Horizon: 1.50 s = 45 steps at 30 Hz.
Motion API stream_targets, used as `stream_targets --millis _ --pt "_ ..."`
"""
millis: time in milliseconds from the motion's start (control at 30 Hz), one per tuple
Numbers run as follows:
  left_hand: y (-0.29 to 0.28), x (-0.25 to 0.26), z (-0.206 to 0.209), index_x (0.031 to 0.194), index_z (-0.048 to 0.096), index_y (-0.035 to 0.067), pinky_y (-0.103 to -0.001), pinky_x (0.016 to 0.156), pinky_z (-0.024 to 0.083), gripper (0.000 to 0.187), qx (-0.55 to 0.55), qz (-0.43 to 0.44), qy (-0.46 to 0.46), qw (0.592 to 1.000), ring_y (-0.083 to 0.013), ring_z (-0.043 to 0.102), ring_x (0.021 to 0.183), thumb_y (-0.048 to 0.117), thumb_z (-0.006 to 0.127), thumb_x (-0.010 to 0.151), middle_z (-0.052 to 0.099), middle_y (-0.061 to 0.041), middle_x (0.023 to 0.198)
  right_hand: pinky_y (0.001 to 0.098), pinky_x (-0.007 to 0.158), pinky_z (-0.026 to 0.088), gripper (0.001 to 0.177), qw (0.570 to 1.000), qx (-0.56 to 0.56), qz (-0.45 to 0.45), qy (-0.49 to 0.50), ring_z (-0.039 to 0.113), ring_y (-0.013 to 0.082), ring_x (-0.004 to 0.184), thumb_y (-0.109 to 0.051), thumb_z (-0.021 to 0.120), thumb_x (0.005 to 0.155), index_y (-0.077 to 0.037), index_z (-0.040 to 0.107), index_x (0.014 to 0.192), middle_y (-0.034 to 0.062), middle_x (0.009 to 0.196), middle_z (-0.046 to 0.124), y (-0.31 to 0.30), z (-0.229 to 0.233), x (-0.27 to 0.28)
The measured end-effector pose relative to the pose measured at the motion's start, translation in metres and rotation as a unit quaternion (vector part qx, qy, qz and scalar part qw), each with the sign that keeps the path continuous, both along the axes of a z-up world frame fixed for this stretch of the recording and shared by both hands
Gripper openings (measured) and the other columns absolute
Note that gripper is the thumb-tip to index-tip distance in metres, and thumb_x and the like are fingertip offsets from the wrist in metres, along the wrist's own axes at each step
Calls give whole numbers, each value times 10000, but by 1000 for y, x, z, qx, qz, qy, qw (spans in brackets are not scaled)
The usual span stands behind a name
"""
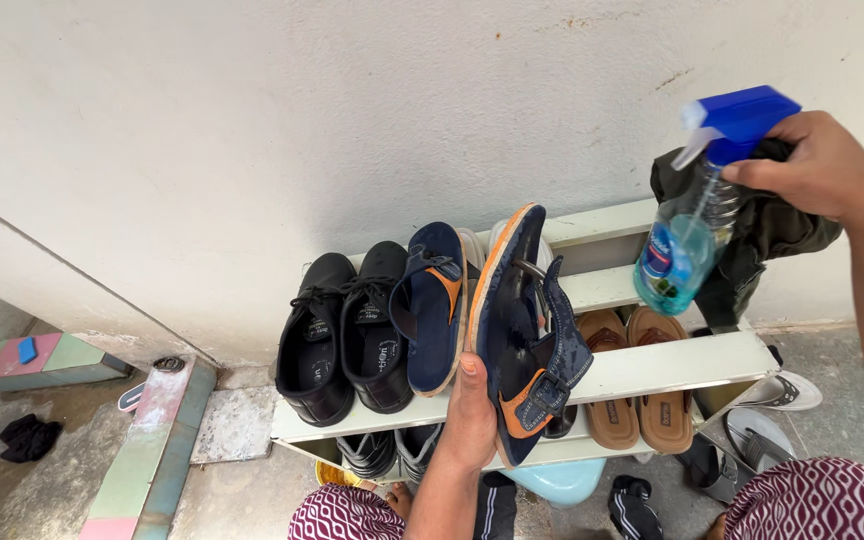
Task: The person cleans a pair of sandals and a pair of dress shoes by spraying them with a liquid cleaner and wiping them with a cloth before placing them back on a shoe rack.
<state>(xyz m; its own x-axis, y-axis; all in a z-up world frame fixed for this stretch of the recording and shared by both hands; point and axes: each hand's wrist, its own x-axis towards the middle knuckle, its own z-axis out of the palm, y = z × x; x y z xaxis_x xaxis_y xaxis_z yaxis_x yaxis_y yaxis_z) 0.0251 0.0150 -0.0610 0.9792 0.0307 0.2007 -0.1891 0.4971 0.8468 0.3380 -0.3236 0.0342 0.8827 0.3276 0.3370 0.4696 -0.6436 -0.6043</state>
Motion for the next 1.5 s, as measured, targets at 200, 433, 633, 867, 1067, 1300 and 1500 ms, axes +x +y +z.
stream_targets --millis 200,433,633,867,1067,1300,1500 --pt "-7 -1 20 1548 356 -19 -389 1058 506 1077 -18 -16 -6 1000 -254 568 1287 813 466 872 538 -184 1441 373 868 539 289 996 62 58 16 673 229 927 -142 675 878 37 733 1097 151 965 727 0 7 12" --pt "-12 0 30 1567 306 3 -413 1124 483 1114 18 -7 -44 999 -272 525 1355 856 467 868 488 -194 1450 385 1012 522 400 987 71 143 16 699 257 1032 -134 633 801 4 748 1158 150 1118 751 29 29 12" --pt "-11 2 29 1570 266 65 -420 1092 515 1109 -10 -15 -20 1000 -280 541 1349 853 485 821 494 -187 1443 418 996 540 523 990 43 122 49 731 290 995 -214 640 654 -37 775 1126 173 1076 775 36 25 28" --pt "-11 1 28 1579 270 47 -424 1085 523 1147 5 -9 -21 1000 -286 546 1345 870 503 814 492 -202 1439 447 940 549 540 994 15 74 74 729 335 941 -300 764 727 -47 746 1204 200 1024 755 32 25 14" --pt "-13 1 27 1579 253 52 -418 1092 520 1164 8 -11 -2 1000 -289 539 1357 878 501 797 490 -196 1449 381 899 549 542 988 27 143 -42 690 317 986 -409 791 766 -62 732 1179 156 1115 700 47 17 -22" --pt "-12 -2 25 1580 242 52 -424 1087 516 1156 10 -2 -8 1000 -295 548 1352 864 503 798 485 -210 1463 409 886 567 586 973 -74 -4 -218 698 267 978 -580 557 1044 -30 734 1144 114 1098 718 62 -20 -72" --pt "-7 -1 12 1568 330 -20 -405 1084 502 1136 11 5 -11 1000 -283 543 1323 849 498 857 510 -218 1458 400 726 605 823 984 -137 -45 -105 737 262 865 -772 627 720 -94 744 1171 81 1014 735 89 -14 -103"
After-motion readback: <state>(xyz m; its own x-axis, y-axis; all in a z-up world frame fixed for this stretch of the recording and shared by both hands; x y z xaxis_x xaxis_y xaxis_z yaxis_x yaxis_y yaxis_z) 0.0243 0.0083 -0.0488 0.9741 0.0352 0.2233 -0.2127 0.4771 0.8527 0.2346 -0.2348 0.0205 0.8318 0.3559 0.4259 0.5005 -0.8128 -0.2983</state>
